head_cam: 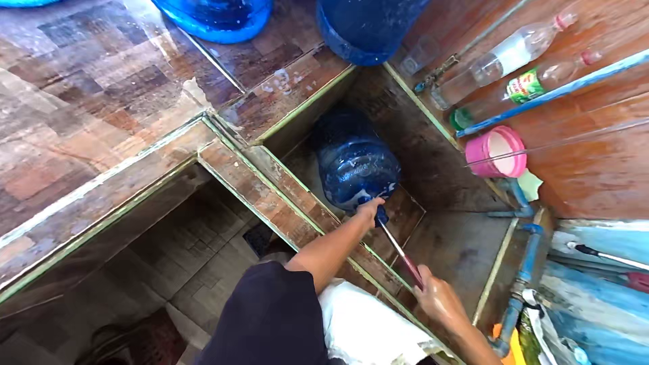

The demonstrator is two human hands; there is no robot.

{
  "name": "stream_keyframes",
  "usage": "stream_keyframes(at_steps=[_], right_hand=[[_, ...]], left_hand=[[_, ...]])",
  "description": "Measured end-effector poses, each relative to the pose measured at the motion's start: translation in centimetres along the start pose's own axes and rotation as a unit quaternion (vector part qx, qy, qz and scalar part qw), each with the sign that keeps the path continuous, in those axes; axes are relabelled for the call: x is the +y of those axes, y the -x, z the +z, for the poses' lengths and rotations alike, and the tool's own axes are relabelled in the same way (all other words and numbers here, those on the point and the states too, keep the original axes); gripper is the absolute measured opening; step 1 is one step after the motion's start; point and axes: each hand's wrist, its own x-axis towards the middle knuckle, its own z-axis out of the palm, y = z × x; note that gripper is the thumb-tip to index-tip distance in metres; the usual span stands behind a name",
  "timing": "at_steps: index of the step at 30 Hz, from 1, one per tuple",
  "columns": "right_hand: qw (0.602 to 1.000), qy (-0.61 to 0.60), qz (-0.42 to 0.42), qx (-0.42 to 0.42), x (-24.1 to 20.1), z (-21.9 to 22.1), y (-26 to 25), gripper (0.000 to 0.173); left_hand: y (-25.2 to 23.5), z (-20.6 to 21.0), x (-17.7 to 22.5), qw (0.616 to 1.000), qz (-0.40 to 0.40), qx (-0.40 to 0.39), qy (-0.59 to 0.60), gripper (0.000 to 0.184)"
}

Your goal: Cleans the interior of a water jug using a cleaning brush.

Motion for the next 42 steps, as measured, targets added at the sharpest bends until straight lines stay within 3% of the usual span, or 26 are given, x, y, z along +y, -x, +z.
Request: stream_keyframes(at_steps=[2, 4, 5, 7, 9, 10, 12, 13, 14, 15, 16, 18, 19, 21, 23, 24, 25, 26, 27, 29, 31, 33, 35, 37, 39, 42], right_hand=[[0.96, -0.27, -0.071, -0.022, 6.2, 2.7, 3.0, 0.031], [0.891, -0.442, -0.056, -0.092, 10.2, 5.5, 6.1, 0.019], [0.904, -0.42, -0.036, -0.071, 11.9, 6.3, 6.9, 0.022], [0.973, -0.218, 0.025, 0.067, 14.2, 7.1, 6.5, 0.038], [0.973, -0.083, 0.046, 0.209, 14.6, 8.0, 4.8, 0.029], [0.972, -0.086, 0.03, 0.218, 13.8, 8.2, 4.4, 0.025], [0.962, -0.267, -0.022, 0.059, 10.9, 8.6, 4.2, 0.018], [0.891, -0.442, -0.075, -0.063, 10.1, 9.9, 4.2, 0.006], [0.76, -0.602, -0.12, -0.213, 9.5, 11.1, 3.8, 0.008], [0.672, -0.657, -0.15, -0.307, 8.8, 11.4, 3.5, 0.008], [0.705, -0.633, -0.137, -0.29, 8.3, 10.4, 3.7, 0.009], [0.943, -0.323, -0.029, -0.078, 8.0, 6.7, 3.7, 0.009], [0.987, -0.155, 0.047, -0.005, 8.0, 5.3, 3.2, 0.022], [0.993, -0.024, 0.085, 0.084, 7.3, 4.5, 2.7, 0.035], [0.989, -0.136, 0.028, 0.044, 5.4, 4.8, 3.0, 0.026], [0.957, -0.289, -0.034, -0.008, 5.0, 5.9, 3.1, 0.011], [0.881, -0.458, -0.073, -0.096, 4.4, 7.0, 3.1, 0.005], [0.807, -0.56, -0.079, -0.168, 3.7, 7.5, 3.3, 0.009], [0.786, -0.587, -0.07, -0.181, 3.6, 7.3, 3.3, 0.009], [0.857, -0.513, -0.034, -0.049, 4.6, 5.8, 2.6, 0.009], [0.865, -0.489, -0.045, 0.105, 4.7, 4.2, 1.6, 0.011], [0.874, -0.433, -0.077, 0.206, 3.1, 2.1, 1.2, 0.006], [0.929, -0.252, -0.062, 0.262, 0.1, 0.5, 0.5, 0.025], [0.97, -0.081, -0.003, 0.23, -4.0, -0.1, -1.7, 0.039], [0.986, 0.016, 0.04, 0.16, -7.8, 0.4, -5.2, 0.045], [0.996, -0.047, 0.009, 0.07, -10.0, -0.5, -8.3, 0.043]], left_hand=[[0.3, 0.6, 0.4, 0.999, 0.022, -0.023, 0.034, 0.039], [0.4, 0.5, 1.0, 0.995, 0.032, -0.056, 0.075, 0.033], [0.0, 0.5, 0.8, 0.995, 0.027, -0.06, 0.08, 0.033], [-0.7, 0.6, -0.5, 0.999, -0.007, -0.035, 0.041, 0.045], [-1.0, 1.2, -1.6, 1.0, -0.014, 0.011, -0.014, 0.055], [-1.0, 1.2, -2.1, 0.999, -0.006, 0.023, -0.023, 0.057], [-0.8, 1.3, -2.2, 0.999, 0.039, 0.012, 0.009, 0.05], [-0.7, 1.7, -2.1, 0.997, 0.053, -0.011, 0.046, 0.044], [-0.8, 2.0, -1.9, 0.993, 0.057, -0.037, 0.098, 0.041], [-0.8, 2.2, -1.4, 0.986, 0.056, -0.052, 0.145, 0.045], [-0.6, 2.0, -1.0, 0.983, 0.053, -0.058, 0.167, 0.052], [-0.6, 1.0, -1.2, 0.993, 0.045, -0.031, 0.108, 0.062], [-0.6, 0.7, -1.8, 0.998, 0.027, -0.014, 0.056, 0.06], [-0.3, 0.4, -2.4, 1.0, 0.009, -0.005, 0.015, 0.053], [0.0, 1.0, -2.4, 0.998, 0.041, -0.019, 0.052, 0.04], [0.5, 1.1, -2.1, 0.993, 0.05, -0.045, 0.097, 0.038], [1.0, 1.1, -1.6, 0.987, 0.054, -0.061, 0.136, 0.04], [1.2, 1.0, -1.2, 0.983, 0.055, -0.071, 0.161, 0.046], [1.1, 0.8, -0.8, 0.982, 0.052, -0.077, 0.165, 0.053], [0.6, 0.6, -1.1, 0.993, 0.031, -0.062, 0.098, 0.062], [0.2, 0.9, -1.6, 0.997, -0.009, -0.069, 0.034, 0.063], [0.3, 1.8, -1.8, 0.996, -0.023, -0.08, -0.025, 0.06], [0.2, 1.9, -1.7, 0.994, -0.026, -0.089, -0.049, 0.057], [0.2, 2.0, -1.6, 0.994, -0.02, -0.086, -0.069, 0.054], [0.1, 2.0, -1.4, 0.994, -0.008, -0.077, -0.072, 0.055], [-0.2, 1.1, -0.8, 0.996, 0.003, -0.031, -0.081, 0.051]])
